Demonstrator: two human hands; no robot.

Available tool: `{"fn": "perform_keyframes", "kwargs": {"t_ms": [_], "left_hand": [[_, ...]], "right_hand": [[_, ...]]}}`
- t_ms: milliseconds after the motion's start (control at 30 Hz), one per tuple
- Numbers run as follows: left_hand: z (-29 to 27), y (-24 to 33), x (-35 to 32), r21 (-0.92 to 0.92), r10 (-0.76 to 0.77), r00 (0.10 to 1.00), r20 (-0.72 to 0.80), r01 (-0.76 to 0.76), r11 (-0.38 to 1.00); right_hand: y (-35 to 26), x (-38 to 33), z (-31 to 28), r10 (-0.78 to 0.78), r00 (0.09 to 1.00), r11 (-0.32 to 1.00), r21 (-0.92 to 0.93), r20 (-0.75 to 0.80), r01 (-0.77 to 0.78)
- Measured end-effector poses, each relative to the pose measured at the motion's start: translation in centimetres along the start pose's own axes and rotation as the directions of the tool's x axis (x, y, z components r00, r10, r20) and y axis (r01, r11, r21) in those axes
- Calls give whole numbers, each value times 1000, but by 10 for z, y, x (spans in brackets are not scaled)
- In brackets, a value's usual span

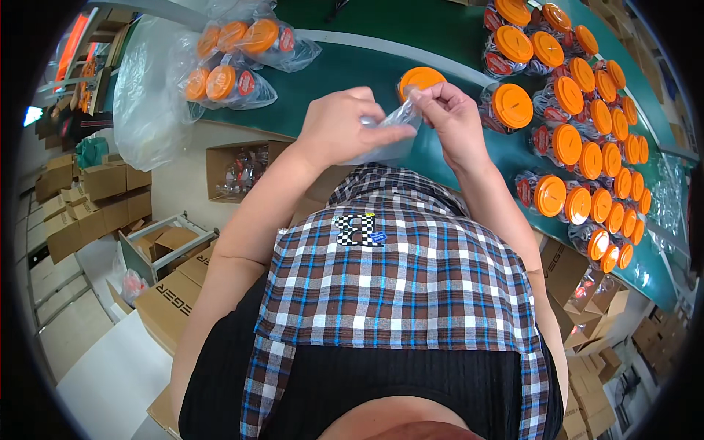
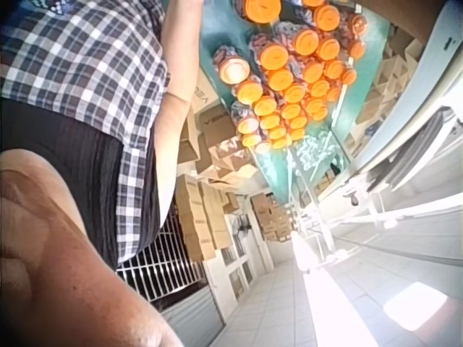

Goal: Packing orange plastic canisters into clear plastic bags on an assembly line.

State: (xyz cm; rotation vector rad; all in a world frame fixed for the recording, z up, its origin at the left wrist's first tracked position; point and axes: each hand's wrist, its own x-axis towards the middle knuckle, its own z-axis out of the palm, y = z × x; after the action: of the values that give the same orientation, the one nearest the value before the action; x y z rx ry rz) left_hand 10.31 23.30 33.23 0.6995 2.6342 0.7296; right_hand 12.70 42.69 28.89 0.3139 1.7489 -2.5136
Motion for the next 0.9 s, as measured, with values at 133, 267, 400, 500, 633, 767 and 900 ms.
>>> {"fn": "perform_keyframes", "kwargs": {"t_ms": [133,267,400,500,633,767,900], "left_hand": [[16,5,5,14,83,963,-257,-82,997],[19,-31,6,-434,33,981,-192,-114,894],[20,-48,2,-712,-64,998,-7,41,701],[18,-55,1,-809,-125,979,162,204,552],[16,-62,5,-915,-230,943,239,298,271],[12,-74,7,-964,-320,929,186,235,124],[12,-83,6,-970,-311,942,127,184,160]], "right_hand": [[9,5,5,-25,996,983,-179,82,40],[8,12,7,-30,999,973,-229,36,38],[14,18,9,-50,998,950,-308,27,56],[19,22,14,-65,997,925,-372,41,76],[21,25,25,-90,996,950,-300,-5,85],[24,32,22,-234,971,889,-415,-47,194],[13,31,48,-417,900,748,-514,128,420]]}}
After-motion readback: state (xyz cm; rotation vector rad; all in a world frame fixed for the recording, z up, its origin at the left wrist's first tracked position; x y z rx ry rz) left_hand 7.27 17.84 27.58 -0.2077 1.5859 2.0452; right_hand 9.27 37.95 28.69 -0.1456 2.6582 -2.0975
